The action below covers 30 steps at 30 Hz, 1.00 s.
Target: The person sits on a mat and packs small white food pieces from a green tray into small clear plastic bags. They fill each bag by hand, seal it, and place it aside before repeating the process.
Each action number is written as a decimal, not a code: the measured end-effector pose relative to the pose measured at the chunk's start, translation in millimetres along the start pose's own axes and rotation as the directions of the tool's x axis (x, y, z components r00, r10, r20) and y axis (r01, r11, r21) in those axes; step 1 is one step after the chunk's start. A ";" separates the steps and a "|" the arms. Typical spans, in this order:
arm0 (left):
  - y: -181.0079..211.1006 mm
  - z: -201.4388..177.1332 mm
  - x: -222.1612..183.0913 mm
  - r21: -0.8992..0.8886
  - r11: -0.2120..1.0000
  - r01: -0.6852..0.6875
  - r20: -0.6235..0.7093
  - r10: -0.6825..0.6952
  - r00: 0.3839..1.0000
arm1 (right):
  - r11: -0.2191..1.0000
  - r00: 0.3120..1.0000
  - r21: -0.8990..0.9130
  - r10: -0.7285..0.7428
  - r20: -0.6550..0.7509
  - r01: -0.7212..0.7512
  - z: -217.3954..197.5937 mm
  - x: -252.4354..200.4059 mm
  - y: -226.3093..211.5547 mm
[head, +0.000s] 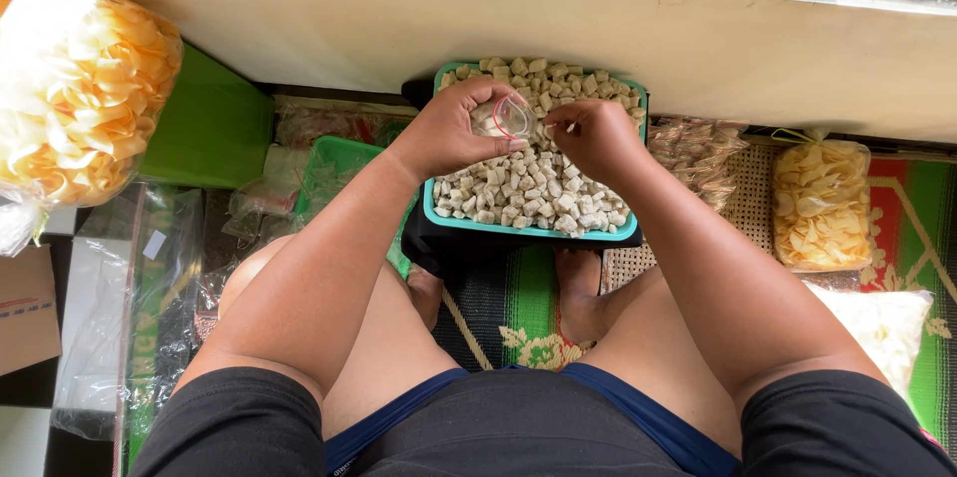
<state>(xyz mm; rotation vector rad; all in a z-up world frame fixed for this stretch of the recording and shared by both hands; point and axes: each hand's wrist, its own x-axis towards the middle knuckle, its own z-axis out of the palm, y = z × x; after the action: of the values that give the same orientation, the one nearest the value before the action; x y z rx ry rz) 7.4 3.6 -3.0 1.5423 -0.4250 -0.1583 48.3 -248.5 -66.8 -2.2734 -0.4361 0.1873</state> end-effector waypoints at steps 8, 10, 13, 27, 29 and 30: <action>3.9 -0.4 0.8 0.011 1.000 -0.003 -0.022 0.003 1.000 | 0.967 0.978 -0.254 0.021 0.206 0.032 55.9 3.2 38.8; 1.7 -2.3 0.2 0.009 1.000 -0.009 -0.026 0.009 1.000 | 0.948 0.970 -0.315 0.028 0.242 0.051 64.2 0.1 33.0; -3.1 -5.9 -2.1 -0.005 1.000 -0.003 -0.031 0.003 1.000 | 0.915 0.932 -0.363 -0.034 0.361 0.174 69.0 -7.0 9.1; -4.9 -18.9 -9.6 0.011 0.999 -0.033 -0.050 0.033 0.998 | 0.915 0.936 -0.388 0.035 0.349 0.111 78.4 -1.5 35.8; -4.3 -18.5 -10.5 0.001 0.999 -0.033 -0.055 0.033 0.998 | 0.955 0.943 -0.294 0.075 0.325 0.026 63.4 -0.8 23.7; -3.8 -18.5 -10.3 -0.007 0.999 -0.035 -0.055 0.034 0.998 | 0.979 0.946 -0.194 0.120 0.300 -0.063 55.5 0.1 17.6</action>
<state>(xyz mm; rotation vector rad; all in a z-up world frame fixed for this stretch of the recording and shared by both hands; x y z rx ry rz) 5.3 24.4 -7.9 1.5266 -0.4067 -0.0902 37.7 -221.2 -117.1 -2.4539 -0.5279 0.5802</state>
